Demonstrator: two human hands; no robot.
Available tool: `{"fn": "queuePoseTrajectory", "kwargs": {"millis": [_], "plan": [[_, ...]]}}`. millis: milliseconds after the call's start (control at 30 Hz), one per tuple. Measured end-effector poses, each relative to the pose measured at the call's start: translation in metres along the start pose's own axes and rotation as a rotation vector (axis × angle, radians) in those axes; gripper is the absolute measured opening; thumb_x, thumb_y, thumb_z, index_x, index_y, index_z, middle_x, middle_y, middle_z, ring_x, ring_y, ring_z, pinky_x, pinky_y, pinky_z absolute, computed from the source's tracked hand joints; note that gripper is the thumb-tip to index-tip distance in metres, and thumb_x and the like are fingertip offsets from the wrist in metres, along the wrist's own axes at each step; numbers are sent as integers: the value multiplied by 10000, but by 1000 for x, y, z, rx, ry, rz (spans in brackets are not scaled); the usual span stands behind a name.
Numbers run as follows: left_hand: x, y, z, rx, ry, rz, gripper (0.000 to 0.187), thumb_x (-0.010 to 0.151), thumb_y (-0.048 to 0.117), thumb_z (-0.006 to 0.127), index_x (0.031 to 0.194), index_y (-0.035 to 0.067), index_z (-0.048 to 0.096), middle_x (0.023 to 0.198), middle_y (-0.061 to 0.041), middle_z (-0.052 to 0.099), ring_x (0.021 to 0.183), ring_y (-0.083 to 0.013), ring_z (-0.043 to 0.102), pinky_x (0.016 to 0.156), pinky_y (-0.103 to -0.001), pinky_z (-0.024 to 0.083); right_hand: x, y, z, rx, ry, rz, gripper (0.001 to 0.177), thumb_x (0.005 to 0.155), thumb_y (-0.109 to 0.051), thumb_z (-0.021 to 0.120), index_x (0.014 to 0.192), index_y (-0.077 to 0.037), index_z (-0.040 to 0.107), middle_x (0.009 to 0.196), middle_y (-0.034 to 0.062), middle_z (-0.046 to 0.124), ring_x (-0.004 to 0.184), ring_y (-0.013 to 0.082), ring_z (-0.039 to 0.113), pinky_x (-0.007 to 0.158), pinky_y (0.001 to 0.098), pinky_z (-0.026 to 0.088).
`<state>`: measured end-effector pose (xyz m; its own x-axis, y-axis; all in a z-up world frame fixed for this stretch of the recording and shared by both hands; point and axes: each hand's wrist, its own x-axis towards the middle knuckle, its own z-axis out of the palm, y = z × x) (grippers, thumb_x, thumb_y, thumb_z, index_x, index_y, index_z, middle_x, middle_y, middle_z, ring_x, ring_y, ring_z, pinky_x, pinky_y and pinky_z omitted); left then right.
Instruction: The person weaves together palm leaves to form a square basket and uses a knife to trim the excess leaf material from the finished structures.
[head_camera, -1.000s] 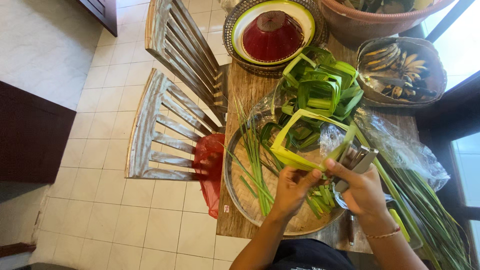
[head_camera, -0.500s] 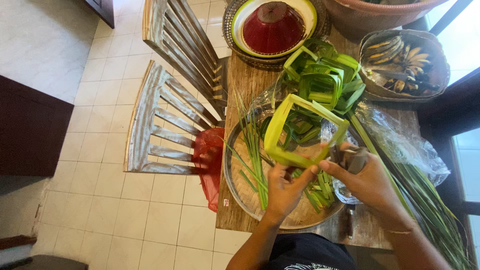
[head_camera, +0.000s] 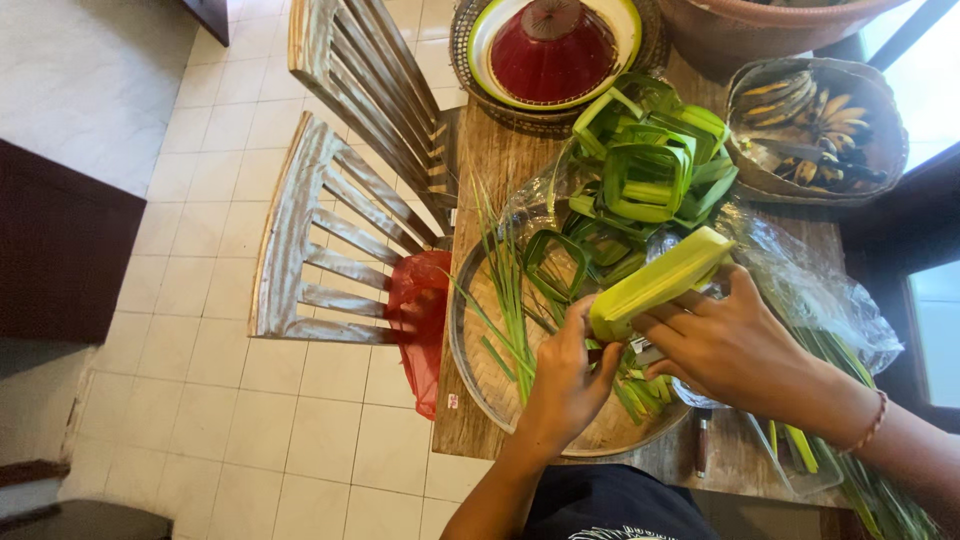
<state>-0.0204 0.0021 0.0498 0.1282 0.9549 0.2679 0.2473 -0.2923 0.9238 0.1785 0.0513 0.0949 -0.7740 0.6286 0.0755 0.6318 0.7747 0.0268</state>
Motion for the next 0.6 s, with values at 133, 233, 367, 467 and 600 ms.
{"fn": "queuePoseTrajectory", "kwargs": {"millis": [133, 233, 367, 467, 600], "plan": [[-2, -5, -2, 6, -20, -54, 486, 956, -22, 660, 1396, -18, 454, 990, -201, 721, 813, -284, 764, 658, -341, 576, 1, 2, 11, 43, 6, -16, 506, 768, -456, 703, 1200, -192, 689, 1011, -28, 728, 1017, 184, 653, 882, 590, 340], [0, -14, 1, 67, -15, -44, 392, 938, -4, 723, 1278, -29, 529, 938, -190, 726, 826, -273, 761, 681, -347, 581, 3, 5, 23, 132, -7, 10, 462, 781, -459, 726, 1153, -188, 687, 1002, -21, 716, 1027, 185, 654, 905, 582, 331], [4, -43, 0, -85, -40, -138, 205, 960, 32, 748, 1128, -19, 642, 956, -136, 759, 842, -211, 781, 722, -299, 663, 0, 20, 41, 392, 276, 10, 524, 755, -483, 724, 1144, -139, 654, 1130, 52, 695, 1063, 256, 656, 920, 566, 310], [4, -82, 6, 135, -28, -407, 161, 928, 76, 779, 1075, 21, 744, 935, -126, 758, 717, -189, 743, 602, -293, 615, -11, 22, 76, 661, 508, 326, 546, 880, -506, 727, 1238, -109, 615, 1095, 54, 633, 1028, 272, 601, 967, 461, 421], [-5, -135, 27, 207, 241, -97, 215, 916, -32, 720, 1098, 63, 786, 1149, -109, 742, 834, -170, 745, 686, -281, 614, -13, 11, 183, 1407, 632, 1100, 411, 984, -387, 624, 1280, -112, 552, 1184, 39, 622, 910, 171, 582, 699, 375, 511]]}}
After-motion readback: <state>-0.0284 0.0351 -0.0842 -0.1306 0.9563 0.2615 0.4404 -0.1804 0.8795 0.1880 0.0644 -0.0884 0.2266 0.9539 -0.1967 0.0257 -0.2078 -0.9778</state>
